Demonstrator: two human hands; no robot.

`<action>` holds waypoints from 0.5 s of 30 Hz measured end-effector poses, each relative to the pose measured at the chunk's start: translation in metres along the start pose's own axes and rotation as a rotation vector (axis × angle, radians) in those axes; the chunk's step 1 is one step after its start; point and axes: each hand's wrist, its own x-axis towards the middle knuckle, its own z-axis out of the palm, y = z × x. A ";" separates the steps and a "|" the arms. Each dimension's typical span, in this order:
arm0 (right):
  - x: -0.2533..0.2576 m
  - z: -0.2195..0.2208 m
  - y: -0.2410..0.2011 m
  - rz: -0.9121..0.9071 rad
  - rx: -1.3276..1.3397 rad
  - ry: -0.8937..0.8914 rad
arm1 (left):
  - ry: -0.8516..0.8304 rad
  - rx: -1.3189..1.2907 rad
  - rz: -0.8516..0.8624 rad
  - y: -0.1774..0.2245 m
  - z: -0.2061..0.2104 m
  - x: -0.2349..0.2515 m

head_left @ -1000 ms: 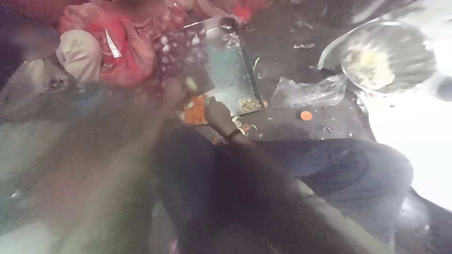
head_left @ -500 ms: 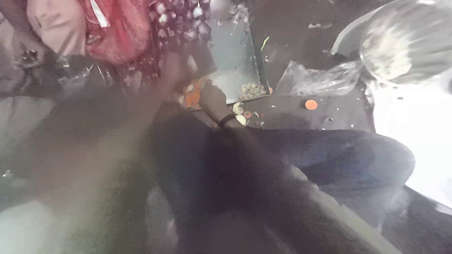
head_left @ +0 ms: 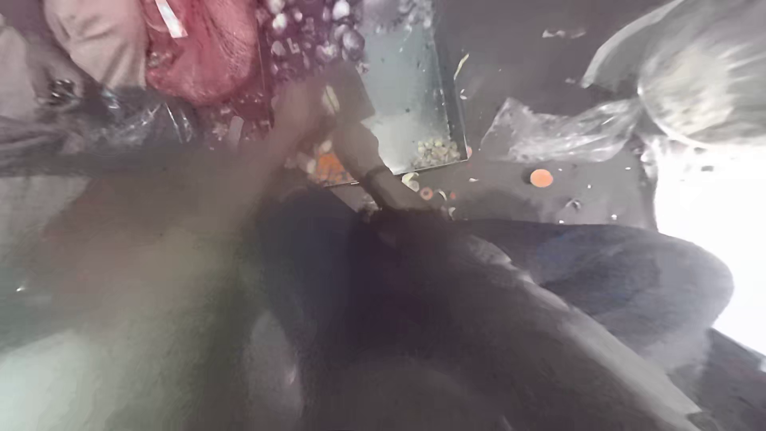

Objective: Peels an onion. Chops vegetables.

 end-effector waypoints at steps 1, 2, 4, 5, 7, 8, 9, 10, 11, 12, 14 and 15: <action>-0.004 0.000 0.003 -0.016 -0.004 -0.018 | 0.004 -0.021 -0.001 -0.004 0.001 0.000; -0.011 -0.002 0.006 -0.008 0.001 -0.039 | 0.004 -0.031 0.003 -0.005 0.003 -0.001; -0.024 -0.010 0.012 0.030 -0.009 -0.063 | -0.003 -0.032 0.022 -0.002 0.003 -0.002; -0.027 -0.014 0.012 0.065 -0.019 -0.063 | 0.003 -0.033 0.032 -0.002 0.003 0.000; -0.036 -0.021 0.006 0.134 -0.004 -0.058 | 0.023 -0.056 0.033 -0.011 0.007 0.004; -0.043 -0.028 -0.001 0.161 0.009 -0.090 | 0.038 -0.086 0.043 -0.015 0.009 0.004; -0.049 -0.037 -0.008 0.175 0.021 -0.145 | 0.059 -0.115 0.072 -0.018 0.010 0.001; -0.048 -0.031 -0.006 0.137 0.000 -0.098 | 0.066 -0.126 0.090 -0.019 0.011 0.000; -0.045 -0.025 -0.005 0.104 -0.009 -0.063 | 0.064 -0.131 0.096 -0.019 0.011 -0.002; -0.044 -0.022 -0.004 0.093 -0.022 -0.057 | 0.067 -0.136 0.101 -0.017 0.010 -0.003; -0.041 -0.019 -0.007 0.098 -0.029 -0.056 | 0.081 -0.141 0.118 -0.020 0.010 0.001; -0.041 -0.019 -0.009 0.104 -0.032 -0.062 | 0.087 -0.140 0.125 -0.024 0.012 0.003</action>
